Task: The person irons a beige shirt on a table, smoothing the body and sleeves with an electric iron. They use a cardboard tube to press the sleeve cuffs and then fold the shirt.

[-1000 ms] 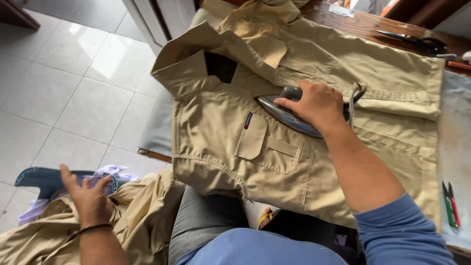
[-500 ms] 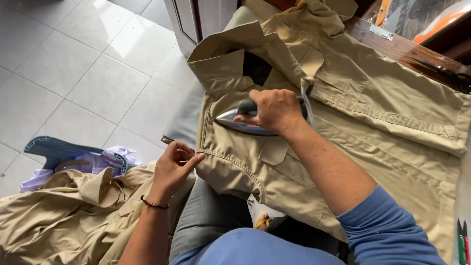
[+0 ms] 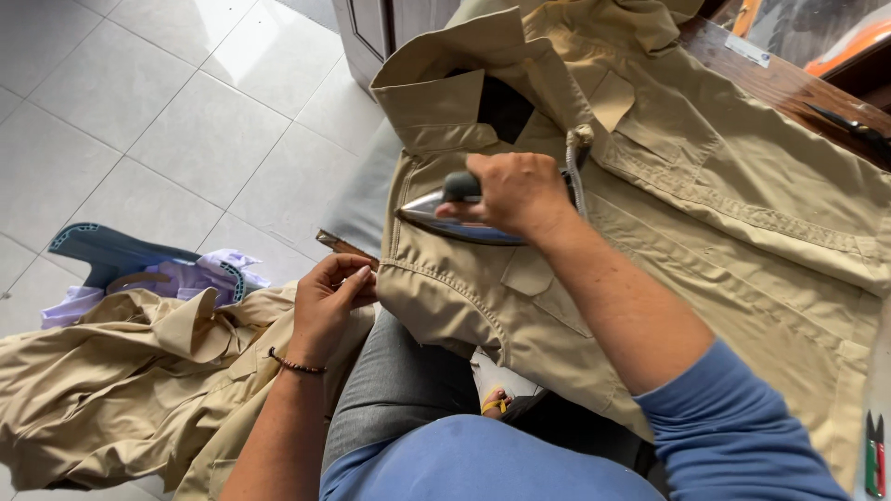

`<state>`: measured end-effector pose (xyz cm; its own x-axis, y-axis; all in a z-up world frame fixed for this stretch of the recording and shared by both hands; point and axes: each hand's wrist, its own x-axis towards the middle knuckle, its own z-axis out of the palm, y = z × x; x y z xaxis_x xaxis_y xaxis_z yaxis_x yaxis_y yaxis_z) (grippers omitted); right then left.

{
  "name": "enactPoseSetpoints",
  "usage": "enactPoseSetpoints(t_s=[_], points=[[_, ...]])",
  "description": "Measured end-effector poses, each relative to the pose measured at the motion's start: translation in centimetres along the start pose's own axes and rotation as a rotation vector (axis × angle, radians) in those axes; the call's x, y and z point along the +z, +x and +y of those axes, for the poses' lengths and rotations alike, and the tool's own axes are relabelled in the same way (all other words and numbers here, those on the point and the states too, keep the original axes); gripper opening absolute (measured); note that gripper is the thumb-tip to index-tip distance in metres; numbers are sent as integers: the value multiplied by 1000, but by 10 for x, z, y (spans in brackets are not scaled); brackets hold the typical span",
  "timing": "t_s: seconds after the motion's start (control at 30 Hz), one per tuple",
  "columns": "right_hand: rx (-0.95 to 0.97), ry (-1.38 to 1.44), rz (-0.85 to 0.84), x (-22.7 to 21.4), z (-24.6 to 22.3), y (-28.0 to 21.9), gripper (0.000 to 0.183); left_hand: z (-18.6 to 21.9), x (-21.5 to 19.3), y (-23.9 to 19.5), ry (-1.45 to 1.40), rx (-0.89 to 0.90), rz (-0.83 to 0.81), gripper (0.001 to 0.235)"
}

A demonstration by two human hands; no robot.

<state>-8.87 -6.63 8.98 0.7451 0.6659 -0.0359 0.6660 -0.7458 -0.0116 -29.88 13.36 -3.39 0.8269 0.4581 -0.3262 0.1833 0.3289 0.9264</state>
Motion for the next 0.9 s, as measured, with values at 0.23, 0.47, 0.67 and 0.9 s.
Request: enactPoseSetpoints(t_s=[0.23, 0.47, 0.67, 0.9], points=[[192, -40, -21, 5, 47, -3, 74, 28, 8, -15, -85, -10, 56, 23], [390, -20, 105, -9, 91, -64, 75, 3, 11, 0, 285, 225, 13, 38], [661, -13, 61, -12, 151, -105, 76, 30, 35, 3, 787, 810, 144, 24], [695, -103, 7, -5, 141, -163, 78, 40, 154, 40, 957, 994, -390, 44]])
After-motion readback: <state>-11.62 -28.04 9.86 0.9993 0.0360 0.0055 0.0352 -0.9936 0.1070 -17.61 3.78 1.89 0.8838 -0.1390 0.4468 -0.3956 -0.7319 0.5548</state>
